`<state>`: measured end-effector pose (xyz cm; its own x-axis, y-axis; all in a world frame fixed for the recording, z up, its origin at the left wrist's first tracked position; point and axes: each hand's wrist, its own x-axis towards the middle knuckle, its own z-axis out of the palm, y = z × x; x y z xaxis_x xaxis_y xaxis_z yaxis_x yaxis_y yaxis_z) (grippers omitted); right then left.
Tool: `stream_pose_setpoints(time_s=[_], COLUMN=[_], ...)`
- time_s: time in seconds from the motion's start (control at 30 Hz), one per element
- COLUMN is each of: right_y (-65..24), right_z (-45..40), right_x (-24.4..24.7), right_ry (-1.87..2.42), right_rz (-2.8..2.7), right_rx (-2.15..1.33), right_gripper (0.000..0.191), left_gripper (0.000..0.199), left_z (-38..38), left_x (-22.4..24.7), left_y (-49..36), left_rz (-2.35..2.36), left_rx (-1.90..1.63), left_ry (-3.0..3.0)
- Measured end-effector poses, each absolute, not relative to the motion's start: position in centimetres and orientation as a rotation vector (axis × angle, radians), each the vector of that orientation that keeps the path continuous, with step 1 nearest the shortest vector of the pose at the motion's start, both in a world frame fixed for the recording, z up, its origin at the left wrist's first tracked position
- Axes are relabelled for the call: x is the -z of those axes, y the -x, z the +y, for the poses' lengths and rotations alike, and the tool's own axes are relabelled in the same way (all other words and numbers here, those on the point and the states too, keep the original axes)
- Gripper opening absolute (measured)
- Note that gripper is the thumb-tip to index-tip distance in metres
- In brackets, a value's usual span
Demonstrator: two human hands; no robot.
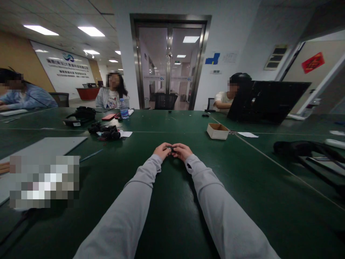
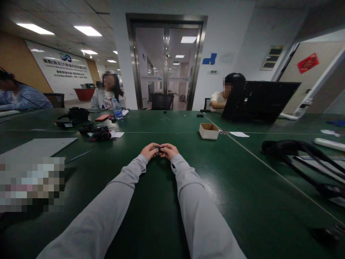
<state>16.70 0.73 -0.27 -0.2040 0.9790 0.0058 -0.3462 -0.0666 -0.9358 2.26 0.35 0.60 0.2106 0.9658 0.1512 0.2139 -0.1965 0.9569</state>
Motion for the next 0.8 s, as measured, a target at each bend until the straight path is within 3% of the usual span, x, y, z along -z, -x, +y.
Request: stream_pose_setpoints(time_s=[0.3, 0.53, 0.67, 0.8], right_y=[-16.8, -16.4, -16.3, -16.4], right_z=[1.0, 1.0, 1.1, 1.3], right_x=[0.6, 0.9, 0.8, 0.9], right_ry=[0.849, 0.857, 0.883, 0.874], right_rz=[-1.131, -1.415, -1.339, -1.226], right_rx=[-1.531, -1.426, -1.423, -1.465], right_gripper=[0.017, 0.029, 0.029, 0.027], left_gripper=[0.019, 0.021, 0.049, 0.058], left_z=[0.5, 0.9, 0.1, -6.3], left_x=[-0.5, -1.0, -7.4, -17.7], left_y=[-2.1, -2.5, -0.1, 6.5], left_rz=[1.067, 1.213, 1.421, 1.027], left_rx=[-1.112, -1.005, -0.956, -1.266], left_ry=[-1.614, -1.557, -1.551, -1.985])
